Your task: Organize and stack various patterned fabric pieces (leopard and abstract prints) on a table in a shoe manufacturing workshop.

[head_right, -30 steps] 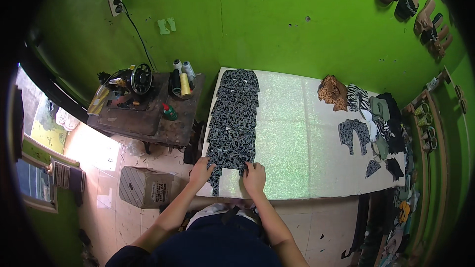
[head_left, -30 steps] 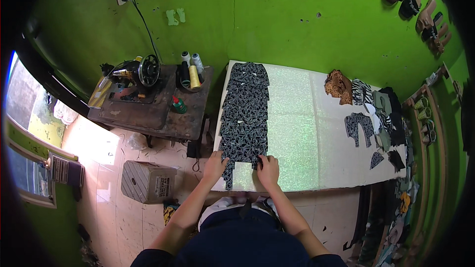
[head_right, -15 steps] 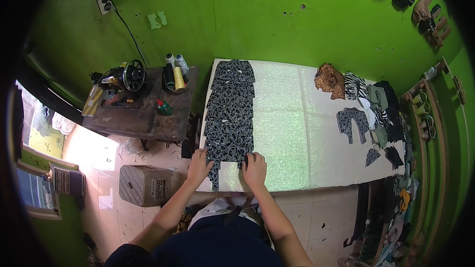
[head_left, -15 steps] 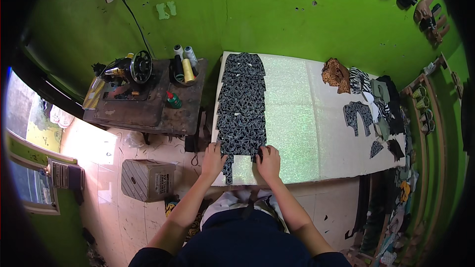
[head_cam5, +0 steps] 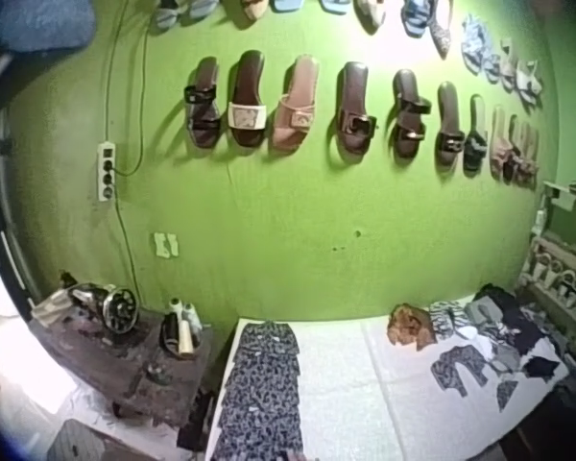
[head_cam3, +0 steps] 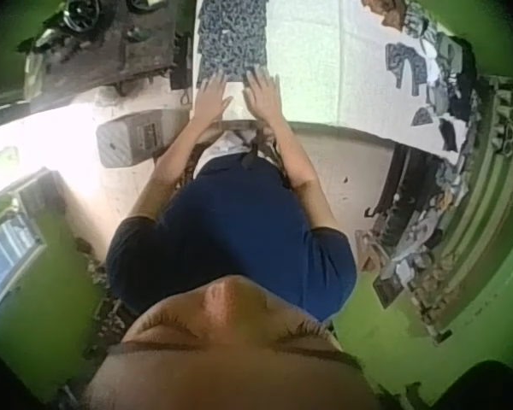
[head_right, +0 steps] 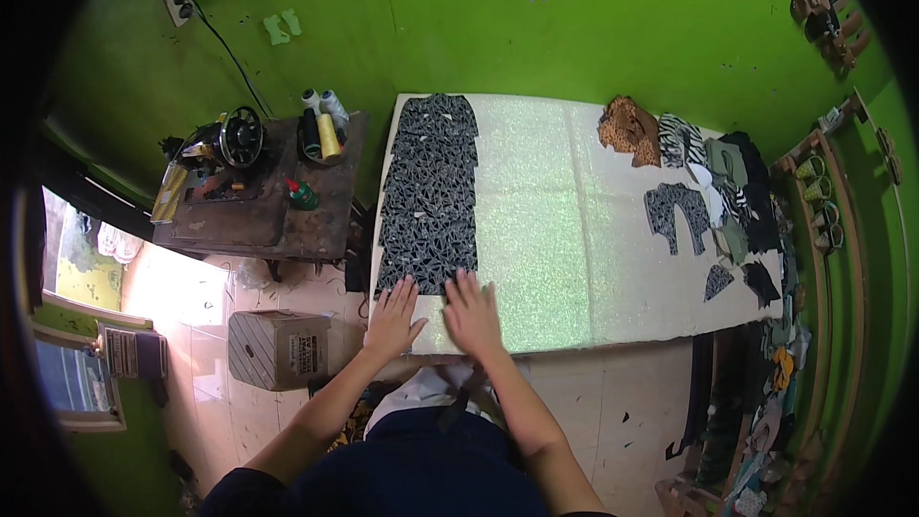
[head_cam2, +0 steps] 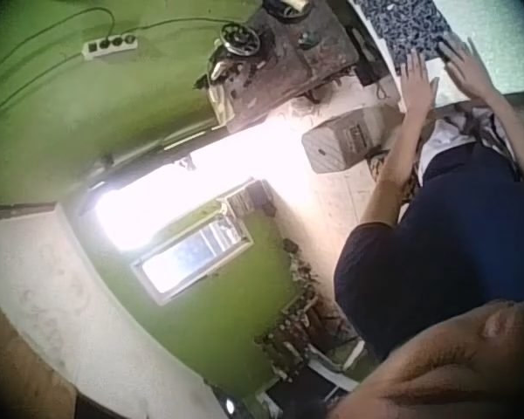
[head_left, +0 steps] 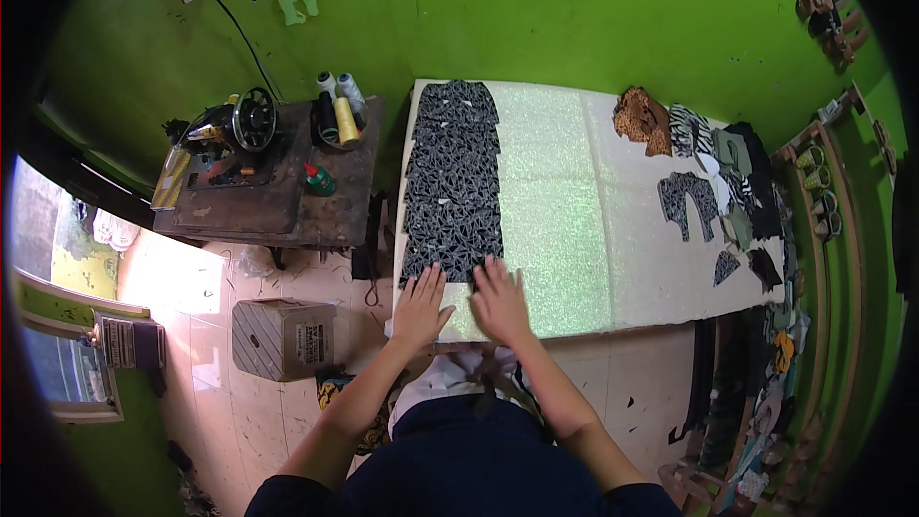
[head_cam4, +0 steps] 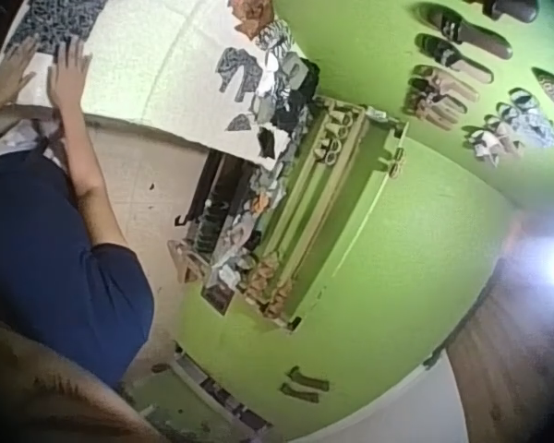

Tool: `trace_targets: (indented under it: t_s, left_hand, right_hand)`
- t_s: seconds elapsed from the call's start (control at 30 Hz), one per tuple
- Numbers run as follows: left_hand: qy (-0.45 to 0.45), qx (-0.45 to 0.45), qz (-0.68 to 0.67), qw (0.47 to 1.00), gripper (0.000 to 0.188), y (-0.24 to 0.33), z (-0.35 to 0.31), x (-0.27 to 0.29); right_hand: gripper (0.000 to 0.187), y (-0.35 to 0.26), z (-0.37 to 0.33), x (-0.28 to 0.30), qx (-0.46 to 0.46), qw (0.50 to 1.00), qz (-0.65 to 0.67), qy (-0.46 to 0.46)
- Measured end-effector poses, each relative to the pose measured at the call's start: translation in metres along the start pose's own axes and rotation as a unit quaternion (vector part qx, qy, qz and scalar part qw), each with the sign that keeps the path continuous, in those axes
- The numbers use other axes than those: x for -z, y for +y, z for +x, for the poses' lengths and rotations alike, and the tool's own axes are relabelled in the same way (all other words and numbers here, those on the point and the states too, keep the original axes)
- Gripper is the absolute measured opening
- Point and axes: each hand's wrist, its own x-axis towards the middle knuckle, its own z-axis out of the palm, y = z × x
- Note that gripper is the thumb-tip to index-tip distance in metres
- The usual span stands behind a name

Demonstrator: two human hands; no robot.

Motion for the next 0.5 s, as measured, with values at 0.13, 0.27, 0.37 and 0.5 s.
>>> trace_targets:
  t_s: [0.13,0.27,0.37,0.5]
  left_hand:
    - [0.02,-0.009,-0.071,0.997,0.062,0.014,0.022,0.009]
    - [0.018,-0.039,-0.113,0.993,0.06,0.051,0.056,0.008]
    - [0.012,-0.07,-0.127,0.989,0.059,0.096,0.09,0.004]
    - [0.0,-0.107,-0.171,0.979,0.058,0.169,0.145,0.001]
  right_hand:
    - [0.044,0.051,-0.005,0.042,-0.169,0.977,-0.044,0.126]
    - [0.041,0.093,-0.022,0.074,-0.208,0.966,-0.024,0.15]
    - [0.041,0.114,-0.031,0.081,-0.188,0.975,-0.028,0.117]
    - [0.04,0.163,-0.045,0.094,-0.183,0.974,-0.021,0.129]
